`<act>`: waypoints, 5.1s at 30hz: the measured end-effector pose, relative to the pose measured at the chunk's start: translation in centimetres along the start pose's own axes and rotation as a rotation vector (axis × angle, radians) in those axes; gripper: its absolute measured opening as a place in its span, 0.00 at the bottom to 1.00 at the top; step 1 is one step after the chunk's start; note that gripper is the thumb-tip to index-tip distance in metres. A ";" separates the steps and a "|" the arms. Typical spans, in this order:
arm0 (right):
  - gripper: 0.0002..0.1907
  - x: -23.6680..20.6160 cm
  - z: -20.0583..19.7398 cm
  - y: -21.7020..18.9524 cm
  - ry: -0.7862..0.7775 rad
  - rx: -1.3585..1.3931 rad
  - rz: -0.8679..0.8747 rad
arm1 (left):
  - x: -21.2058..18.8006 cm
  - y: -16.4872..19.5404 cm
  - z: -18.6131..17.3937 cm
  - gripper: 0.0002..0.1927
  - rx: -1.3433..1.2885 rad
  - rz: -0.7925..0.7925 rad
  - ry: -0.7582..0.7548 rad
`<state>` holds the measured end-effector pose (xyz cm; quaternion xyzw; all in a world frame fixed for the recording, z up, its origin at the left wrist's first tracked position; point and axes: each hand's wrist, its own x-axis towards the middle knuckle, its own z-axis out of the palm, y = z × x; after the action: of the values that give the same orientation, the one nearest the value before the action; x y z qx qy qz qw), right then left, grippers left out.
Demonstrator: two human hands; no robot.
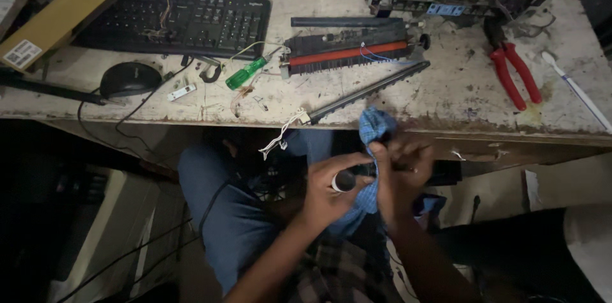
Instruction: The person works at a cluttered desk, handling a small white tube and a red-and-white tube, then uses a screwdriver to manipulate a long metallic component with wires. They wipe the component with a cloth and continue adjusting parts on the desk.
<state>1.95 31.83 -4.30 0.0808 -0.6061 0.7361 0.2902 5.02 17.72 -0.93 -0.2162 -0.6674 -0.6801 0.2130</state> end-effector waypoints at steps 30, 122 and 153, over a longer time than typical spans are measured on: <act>0.25 0.6 -0.8 -2.1 -0.195 0.340 0.352 | 1.8 2.0 -2.9 0.29 0.473 0.270 -0.109; 0.47 3.8 -0.4 -8.0 -0.555 -0.874 -0.783 | 3.6 4.8 -3.5 0.11 0.007 -0.058 0.275; 0.50 1.6 -1.5 -2.8 -0.705 0.571 0.276 | 2.9 4.4 -3.9 0.15 -0.042 -0.050 0.176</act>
<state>2.42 34.02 -1.51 0.3211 -0.4462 0.8326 -0.0678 5.14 13.74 4.25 -0.1432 -0.6368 -0.7155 0.2491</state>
